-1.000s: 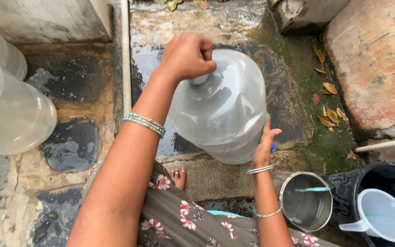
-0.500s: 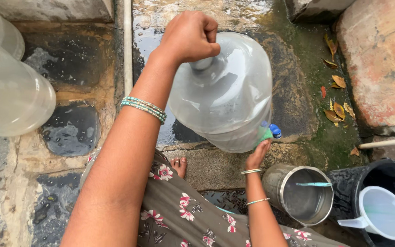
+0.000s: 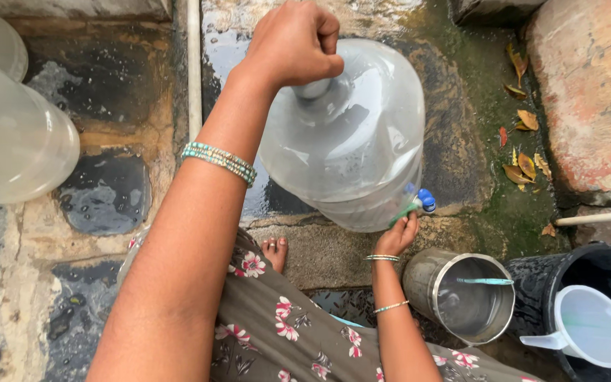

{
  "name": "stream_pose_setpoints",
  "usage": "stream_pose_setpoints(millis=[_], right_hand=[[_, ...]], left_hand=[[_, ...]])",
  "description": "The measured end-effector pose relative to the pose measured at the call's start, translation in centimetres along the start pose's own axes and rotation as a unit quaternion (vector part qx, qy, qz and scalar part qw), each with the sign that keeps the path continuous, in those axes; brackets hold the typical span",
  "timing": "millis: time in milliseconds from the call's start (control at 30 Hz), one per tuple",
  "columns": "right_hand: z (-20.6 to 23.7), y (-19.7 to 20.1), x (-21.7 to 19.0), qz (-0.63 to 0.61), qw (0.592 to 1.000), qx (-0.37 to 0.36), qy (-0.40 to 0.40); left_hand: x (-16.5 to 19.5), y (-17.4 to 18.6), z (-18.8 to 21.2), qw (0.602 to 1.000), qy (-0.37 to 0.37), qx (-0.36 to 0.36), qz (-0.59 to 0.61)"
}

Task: The person cleans a large plastic water dispenser by first scrubbing the neck with a toothbrush, then wiping the exterior with a green sponge. The person uses water from a nearby bucket to rinse the tools and the dispenser.

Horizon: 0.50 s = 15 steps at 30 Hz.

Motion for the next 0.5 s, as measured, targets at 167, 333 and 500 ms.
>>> stream_pose_setpoints(millis=[167,333,500], right_hand=[[-1.4,1.3,3.3,-0.036,0.988,0.032,-0.15],[-5.5,0.2,2.8,-0.143,0.977,-0.079,-0.139],[-5.2,-1.2,4.5,-0.238,0.892,-0.146,-0.357]], left_hand=[[-0.3,0.0,0.4,0.999,-0.017,-0.033,0.013],[-1.7,0.9,1.2,0.999,-0.022,-0.033,0.017],[-3.2,1.7,1.8,0.999,0.027,-0.033,0.006]])
Point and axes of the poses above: each hand's wrist, its own z-axis away from the middle knuckle, its own y-axis out of the back of the hand, x = y × z, the point moved 6 cm from there along -z, towards the middle knuckle, and after that the axes turned 2 degrees about x, right-handed, at the moved point
